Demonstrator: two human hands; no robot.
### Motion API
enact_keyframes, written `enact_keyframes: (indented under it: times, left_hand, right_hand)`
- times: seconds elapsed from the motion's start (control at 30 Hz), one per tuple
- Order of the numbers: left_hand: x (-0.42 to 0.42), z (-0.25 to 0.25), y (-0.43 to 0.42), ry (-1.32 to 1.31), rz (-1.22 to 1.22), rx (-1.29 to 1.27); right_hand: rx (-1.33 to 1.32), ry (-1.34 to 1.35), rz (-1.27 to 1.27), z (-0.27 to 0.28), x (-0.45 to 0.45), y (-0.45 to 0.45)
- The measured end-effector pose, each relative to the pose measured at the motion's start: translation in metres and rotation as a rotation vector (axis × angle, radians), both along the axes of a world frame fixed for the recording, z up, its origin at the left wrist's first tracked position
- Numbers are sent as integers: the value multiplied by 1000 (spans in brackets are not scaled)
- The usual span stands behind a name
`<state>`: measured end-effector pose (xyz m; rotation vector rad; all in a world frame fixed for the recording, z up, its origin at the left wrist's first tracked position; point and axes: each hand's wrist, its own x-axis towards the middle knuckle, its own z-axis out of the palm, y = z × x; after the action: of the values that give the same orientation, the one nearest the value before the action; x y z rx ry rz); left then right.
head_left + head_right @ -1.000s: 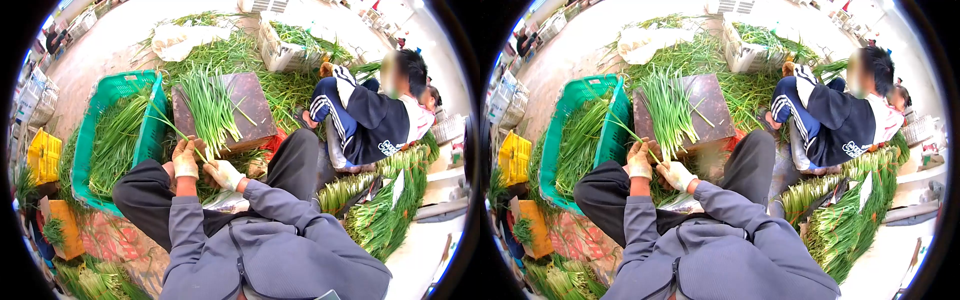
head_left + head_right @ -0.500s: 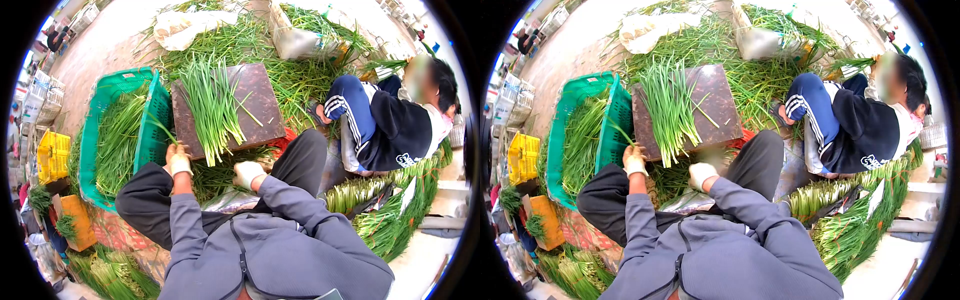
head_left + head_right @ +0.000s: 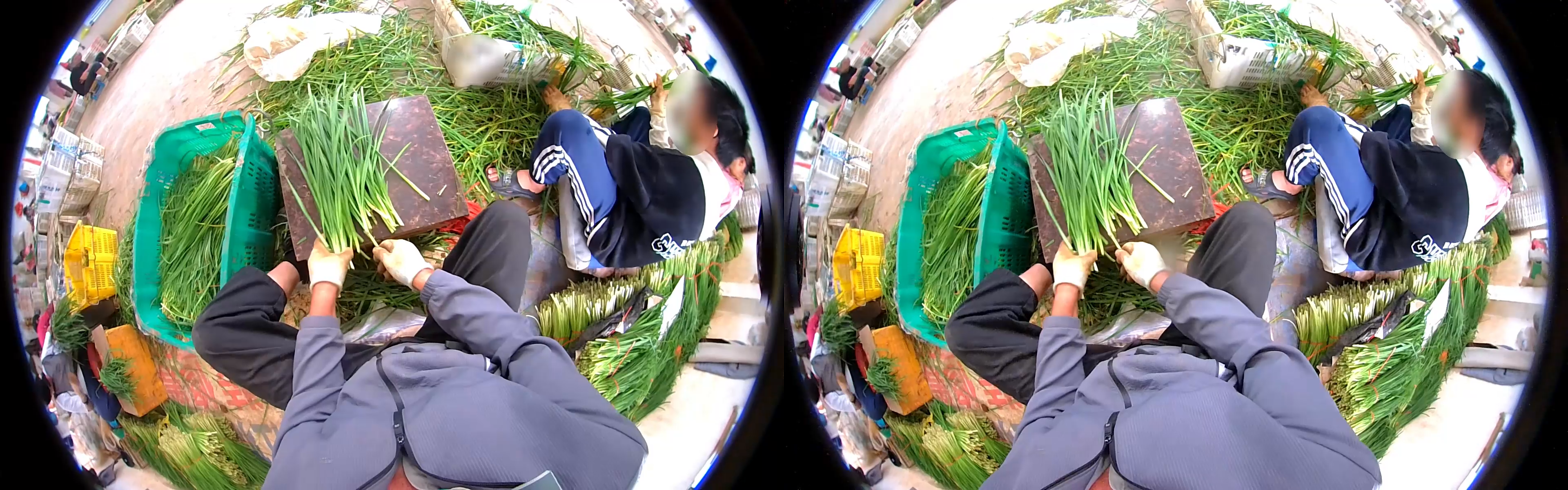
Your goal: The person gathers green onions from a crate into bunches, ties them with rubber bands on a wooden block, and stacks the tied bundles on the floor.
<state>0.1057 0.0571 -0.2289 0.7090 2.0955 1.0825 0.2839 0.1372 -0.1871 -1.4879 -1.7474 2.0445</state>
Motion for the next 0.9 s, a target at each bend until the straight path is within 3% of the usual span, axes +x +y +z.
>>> enact_keyframes:
  times: [0.07,0.1,0.2,0.3,0.33,0.4,0.53,0.57,0.7,0.83,0.9]
  left_hand:
    - [-7,20,-8,-437,63,66]
    - [-13,34,-10,-461,28,-72]
    - [-17,34,-20,-490,51,-130]
    - [-16,11,-26,-550,56,31]
    - [-15,8,-26,-691,70,66]
    - [-12,-18,-16,-962,322,114]
    - [-6,20,-16,-675,144,76]
    - [-12,15,-17,-698,161,44]
    - [-13,13,-20,-741,249,71]
    - [-20,7,-23,-771,277,78]
    - [-22,5,-24,-783,283,62]
  right_hand:
    - [-11,43,-68,7,-1,-3]
    - [-59,77,-73,12,-3,-4]
    - [-49,110,-48,16,-15,-13]
    - [373,3,181,10,-30,-22]
    - [540,-53,278,9,-35,-26]
    - [590,-118,426,14,-44,-32]
    - [454,-85,595,38,-37,-15]
    - [411,-69,465,28,-33,-13]
    - [649,-285,212,18,-36,1]
    - [604,-390,280,-16,-39,7]
    - [-68,-172,-73,-7,-40,2]
